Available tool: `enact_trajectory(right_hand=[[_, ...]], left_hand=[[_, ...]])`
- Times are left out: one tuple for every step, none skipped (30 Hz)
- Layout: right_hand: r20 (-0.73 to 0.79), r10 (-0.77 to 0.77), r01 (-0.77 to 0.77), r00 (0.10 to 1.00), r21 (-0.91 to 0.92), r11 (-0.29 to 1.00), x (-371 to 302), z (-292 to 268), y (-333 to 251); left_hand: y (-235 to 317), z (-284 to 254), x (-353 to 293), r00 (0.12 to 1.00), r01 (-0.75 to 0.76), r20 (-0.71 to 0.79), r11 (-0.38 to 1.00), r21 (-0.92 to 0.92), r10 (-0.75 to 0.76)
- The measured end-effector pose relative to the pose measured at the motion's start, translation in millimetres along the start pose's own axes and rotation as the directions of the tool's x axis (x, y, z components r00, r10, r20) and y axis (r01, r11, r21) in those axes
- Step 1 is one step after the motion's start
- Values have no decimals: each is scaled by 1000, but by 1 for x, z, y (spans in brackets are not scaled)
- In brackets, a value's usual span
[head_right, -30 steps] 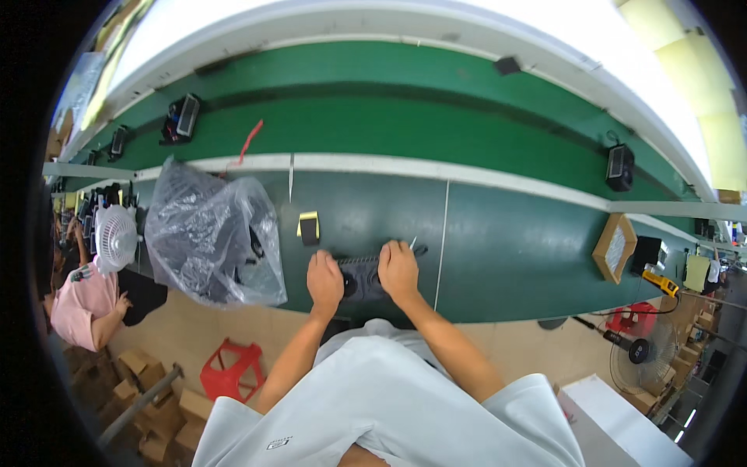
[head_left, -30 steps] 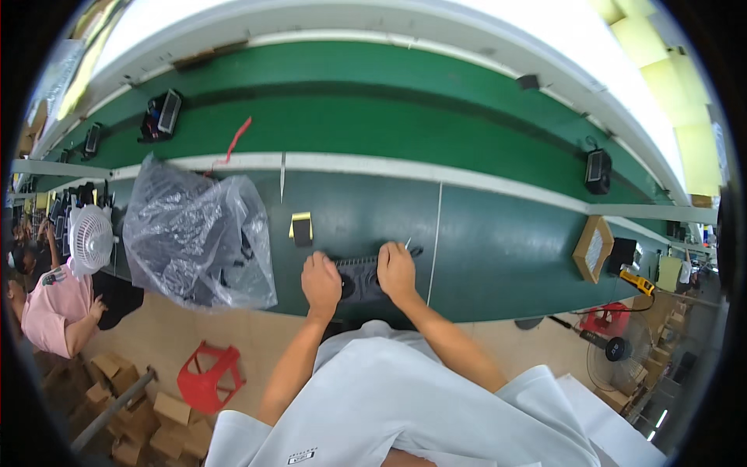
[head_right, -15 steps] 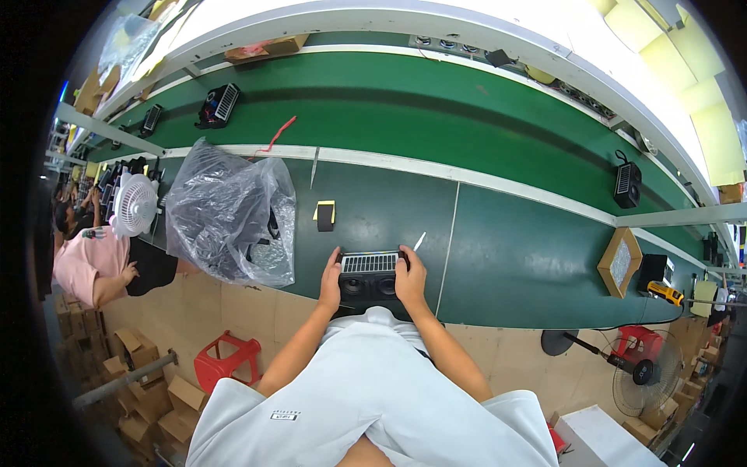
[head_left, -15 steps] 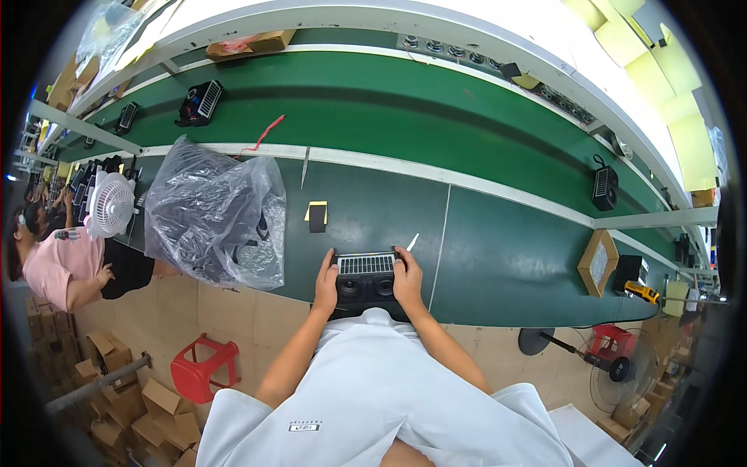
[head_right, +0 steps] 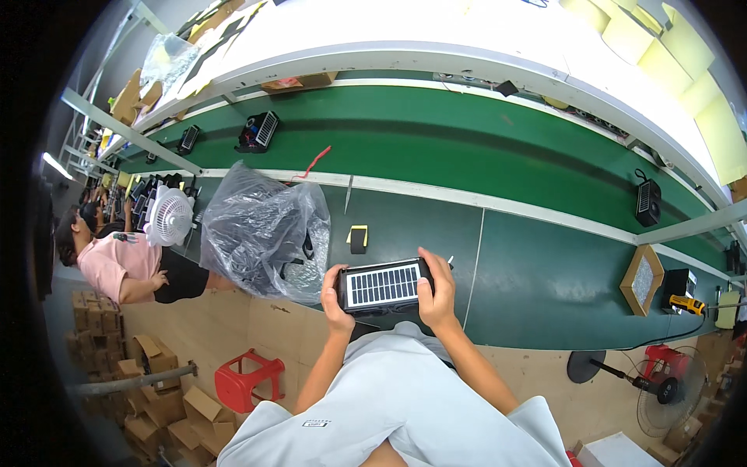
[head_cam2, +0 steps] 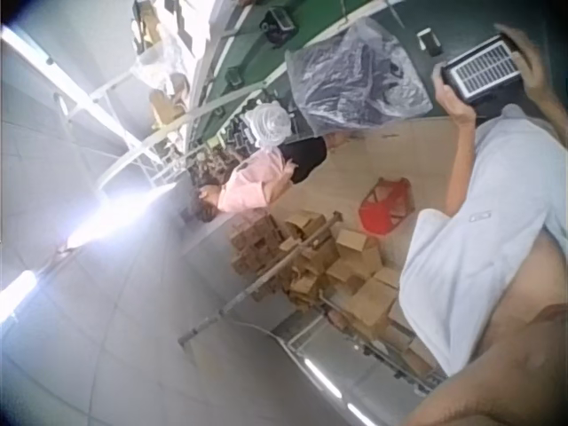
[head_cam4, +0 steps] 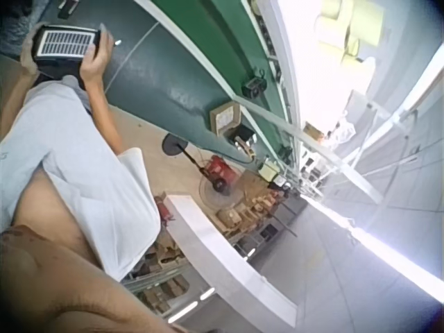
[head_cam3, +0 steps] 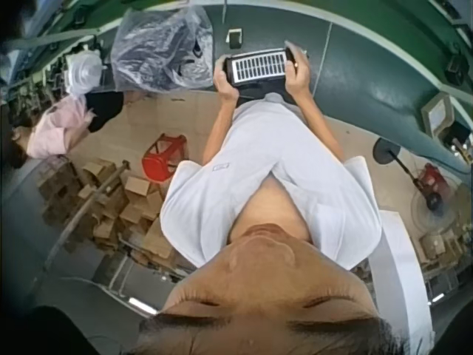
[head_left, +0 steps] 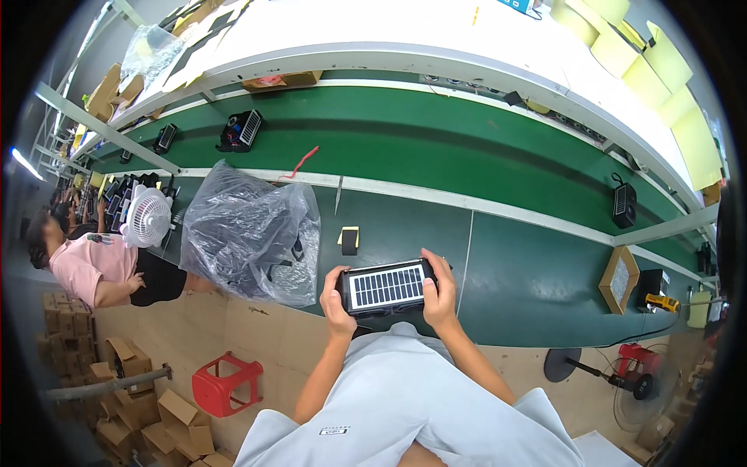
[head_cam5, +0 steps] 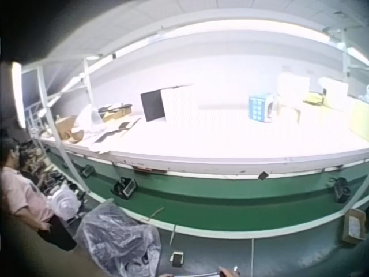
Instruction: Assembling and checking the internal components and wiring of an electronic speaker housing.
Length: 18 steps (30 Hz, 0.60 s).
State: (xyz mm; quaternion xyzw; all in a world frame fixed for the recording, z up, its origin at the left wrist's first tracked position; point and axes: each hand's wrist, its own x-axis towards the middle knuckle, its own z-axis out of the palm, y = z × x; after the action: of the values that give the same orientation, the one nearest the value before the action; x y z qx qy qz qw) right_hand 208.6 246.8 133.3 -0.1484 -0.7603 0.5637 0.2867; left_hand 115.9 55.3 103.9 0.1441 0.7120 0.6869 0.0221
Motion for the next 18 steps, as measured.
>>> enact_trajectory(right_hand=[[38, -18, 19, 999, -22, 1000, 4, -2, -6], [142, 34, -29, 989, -36, 999, 3, -4, 1], [145, 28, -23, 989, -33, 999, 4, -6, 0], [326, 52, -7, 944, -135, 991, 6, -5, 0], [487, 96, 26, 868, -237, 971, 5, -6, -1], [552, 188, -41, 812, -267, 963, 0, -7, 9], [552, 175, -27, 815, -266, 964, -8, -4, 20], [542, 293, -160, 788, -279, 947, -17, 0, 37], [530, 411, -295, 742, -292, 910, -28, 3, 52], [567, 416, -299, 711, -292, 909, -33, 4, 60], [593, 431, -308, 680, -302, 902, -35, 2, 65], [602, 462, -362, 652, -289, 887, -31, 3, 71], [603, 491, -405, 629, -285, 869, -24, 8, 70], [609, 458, -362, 647, -283, 888, -13, 14, 73], [618, 422, -315, 663, -281, 906, 1, 19, 76], [610, 377, -183, 697, -356, 916, 22, 17, 72], [602, 318, -45, 732, -423, 905, 55, 17, 63], [573, 209, 136, 793, -500, 856, 87, 12, 57]], left_hand=[[3, 1, 2, 1000, -14, 1, 999, -43, 14], [-3, -1, 4, 1000, 14, -15, 997, -75, -15], [-16, -6, 8, 993, 108, -32, 989, -96, -112], [-33, -17, 10, 944, 313, -49, 931, -188, -328], [-47, -27, 9, 848, 499, -37, 819, -282, -529], [-57, -32, 6, 760, 617, -1, 722, -313, -650], [-76, -38, -6, 765, 617, -27, 745, -255, -643], [-92, -41, -16, 774, 612, -50, 766, -197, -631], [-95, -41, -24, 778, 616, -40, 774, -147, -627], [-108, -50, -33, 766, 633, -64, 768, -97, -640], [-106, -46, -40, 723, 680, -85, 728, -93, -686], [-106, -43, -39, 631, 759, -57, 631, -163, -774], [-105, -44, -42, 526, 826, -21, 516, -226, -850], [-111, -44, -44, 467, 833, -16, 446, -329, -884], [-118, -48, -41, 408, 824, -1, 369, -430, -913], [-117, -56, -40, 410, 862, -8, 390, -323, -912], [-113, -66, -36, 431, 863, 25, 404, -304, -902], [-109, -78, -30, 495, 830, -39, 485, -274, -868]])
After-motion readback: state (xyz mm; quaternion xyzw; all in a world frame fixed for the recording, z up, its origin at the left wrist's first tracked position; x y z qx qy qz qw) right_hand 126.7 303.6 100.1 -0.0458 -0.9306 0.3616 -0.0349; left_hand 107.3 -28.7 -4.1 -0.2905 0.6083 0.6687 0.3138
